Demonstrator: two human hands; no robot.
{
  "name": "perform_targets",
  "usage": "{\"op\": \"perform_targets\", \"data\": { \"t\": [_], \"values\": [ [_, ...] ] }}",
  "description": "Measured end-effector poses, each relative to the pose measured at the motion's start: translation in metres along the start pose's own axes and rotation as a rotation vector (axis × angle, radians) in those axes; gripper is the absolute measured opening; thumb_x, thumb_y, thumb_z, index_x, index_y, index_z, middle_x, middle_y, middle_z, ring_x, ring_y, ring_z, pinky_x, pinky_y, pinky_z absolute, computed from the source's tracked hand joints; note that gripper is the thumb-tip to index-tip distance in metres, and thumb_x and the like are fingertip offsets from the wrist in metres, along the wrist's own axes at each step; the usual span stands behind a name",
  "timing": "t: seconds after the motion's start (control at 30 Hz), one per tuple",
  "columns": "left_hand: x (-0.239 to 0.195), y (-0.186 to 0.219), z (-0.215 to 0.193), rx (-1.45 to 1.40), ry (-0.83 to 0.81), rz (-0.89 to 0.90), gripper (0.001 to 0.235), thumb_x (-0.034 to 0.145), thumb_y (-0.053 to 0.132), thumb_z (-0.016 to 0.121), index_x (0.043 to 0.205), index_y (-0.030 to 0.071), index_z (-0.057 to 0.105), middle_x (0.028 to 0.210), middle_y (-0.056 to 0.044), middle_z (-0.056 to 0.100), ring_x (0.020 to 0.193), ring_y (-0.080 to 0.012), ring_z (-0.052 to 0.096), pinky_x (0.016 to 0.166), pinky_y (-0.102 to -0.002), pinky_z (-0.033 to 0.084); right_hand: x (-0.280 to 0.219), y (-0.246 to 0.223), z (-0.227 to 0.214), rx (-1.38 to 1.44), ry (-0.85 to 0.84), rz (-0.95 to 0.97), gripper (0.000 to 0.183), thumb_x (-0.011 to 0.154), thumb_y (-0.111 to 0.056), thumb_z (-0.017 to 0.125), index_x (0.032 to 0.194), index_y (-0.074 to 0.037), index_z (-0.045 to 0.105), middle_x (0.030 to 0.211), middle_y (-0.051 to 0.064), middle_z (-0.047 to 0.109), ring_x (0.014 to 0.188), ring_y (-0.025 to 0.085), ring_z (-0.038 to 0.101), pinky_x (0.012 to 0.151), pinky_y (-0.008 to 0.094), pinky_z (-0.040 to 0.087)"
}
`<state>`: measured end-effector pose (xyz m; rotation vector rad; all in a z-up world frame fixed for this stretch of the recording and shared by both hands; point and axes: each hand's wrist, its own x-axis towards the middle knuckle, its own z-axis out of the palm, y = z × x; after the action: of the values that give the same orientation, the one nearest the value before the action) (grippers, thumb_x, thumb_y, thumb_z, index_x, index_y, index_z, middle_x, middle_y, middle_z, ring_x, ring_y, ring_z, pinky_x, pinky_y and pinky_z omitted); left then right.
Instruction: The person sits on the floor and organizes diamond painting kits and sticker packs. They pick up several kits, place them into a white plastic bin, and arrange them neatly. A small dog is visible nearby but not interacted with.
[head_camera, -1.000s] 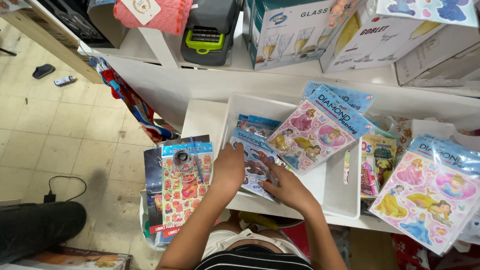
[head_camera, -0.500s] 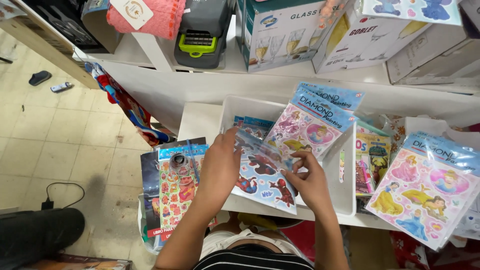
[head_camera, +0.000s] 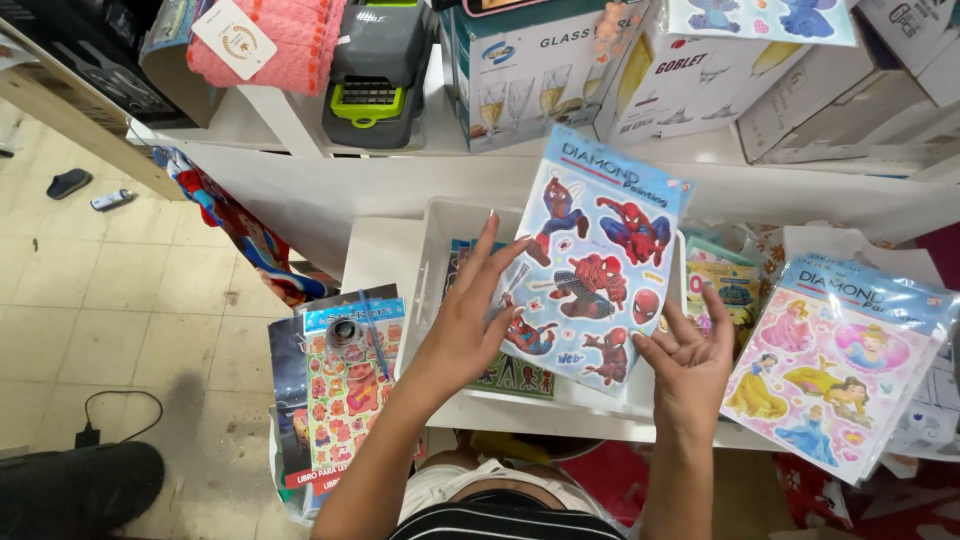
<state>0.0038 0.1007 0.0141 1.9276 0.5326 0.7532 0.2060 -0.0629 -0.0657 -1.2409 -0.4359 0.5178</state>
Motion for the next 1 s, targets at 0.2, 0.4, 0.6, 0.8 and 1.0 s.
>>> {"op": "perform_targets", "data": {
  "t": [0.2, 0.4, 0.6, 0.8, 1.0],
  "values": [
    [0.005, -0.024, 0.019, 0.049, -0.037, -0.094, 0.081, 0.091, 0.003, 0.07, 0.161, 0.014, 0.031, 0.159, -0.026, 0.04, 0.143, -0.0493, 0.041, 0.113, -0.062, 0.035, 0.009, 0.033, -0.027, -0.052, -0.031, 0.077, 0.07, 0.068, 0.022, 0.077, 0.133, 0.002, 0.058, 0.106, 0.02, 0.071, 0.09, 0.024, 0.074, 0.081, 0.035, 0.063],
    [0.014, -0.018, 0.035, 0.151, -0.144, -0.189, 0.084, 0.091, 0.02, 0.075, 0.161, 0.014, 0.03, 0.158, -0.023, 0.041, 0.147, -0.0396, 0.038, 0.118, -0.059, 0.031, -0.001, 0.03, -0.012, -0.223, 0.016, -0.023, 0.066, 0.066, 0.013, 0.085, 0.126, 0.001, 0.06, 0.103, 0.013, 0.069, 0.093, 0.019, 0.067, 0.083, 0.035, 0.06],
    [0.002, -0.011, 0.066, -0.151, -0.334, -0.183, 0.114, 0.081, 0.06, 0.072, 0.159, -0.004, 0.019, 0.159, -0.036, 0.029, 0.146, -0.0527, 0.03, 0.118, -0.063, 0.027, -0.024, 0.019, 0.035, -0.588, -0.239, -0.559, 0.057, 0.084, 0.015, 0.065, 0.138, -0.005, 0.065, 0.134, 0.021, 0.069, 0.124, 0.041, 0.065, 0.102, 0.047, 0.052],
    [0.002, -0.06, 0.084, -0.356, -0.128, 0.024, 0.053, 0.111, 0.035, 0.038, 0.15, 0.0, 0.047, 0.15, -0.021, 0.052, 0.145, -0.033, 0.041, 0.125, -0.055, 0.02, -0.03, 0.021, 0.059, -0.692, -0.267, -0.772, 0.065, 0.078, 0.012, 0.076, 0.14, -0.002, 0.061, 0.152, 0.023, 0.054, 0.142, 0.048, 0.045, 0.115, 0.056, 0.041],
    [-0.012, -0.133, 0.098, -0.828, -0.043, -0.194, 0.051, 0.111, 0.041, 0.042, 0.138, 0.001, 0.058, 0.114, -0.016, 0.073, 0.108, -0.0255, 0.07, 0.098, -0.046, 0.056, -0.022, 0.018, 0.05, -0.778, -0.159, -0.803, 0.087, 0.075, -0.01, 0.09, 0.151, -0.004, 0.049, 0.166, 0.026, 0.033, 0.153, 0.051, 0.024, 0.123, 0.062, 0.021]
  ]
}}
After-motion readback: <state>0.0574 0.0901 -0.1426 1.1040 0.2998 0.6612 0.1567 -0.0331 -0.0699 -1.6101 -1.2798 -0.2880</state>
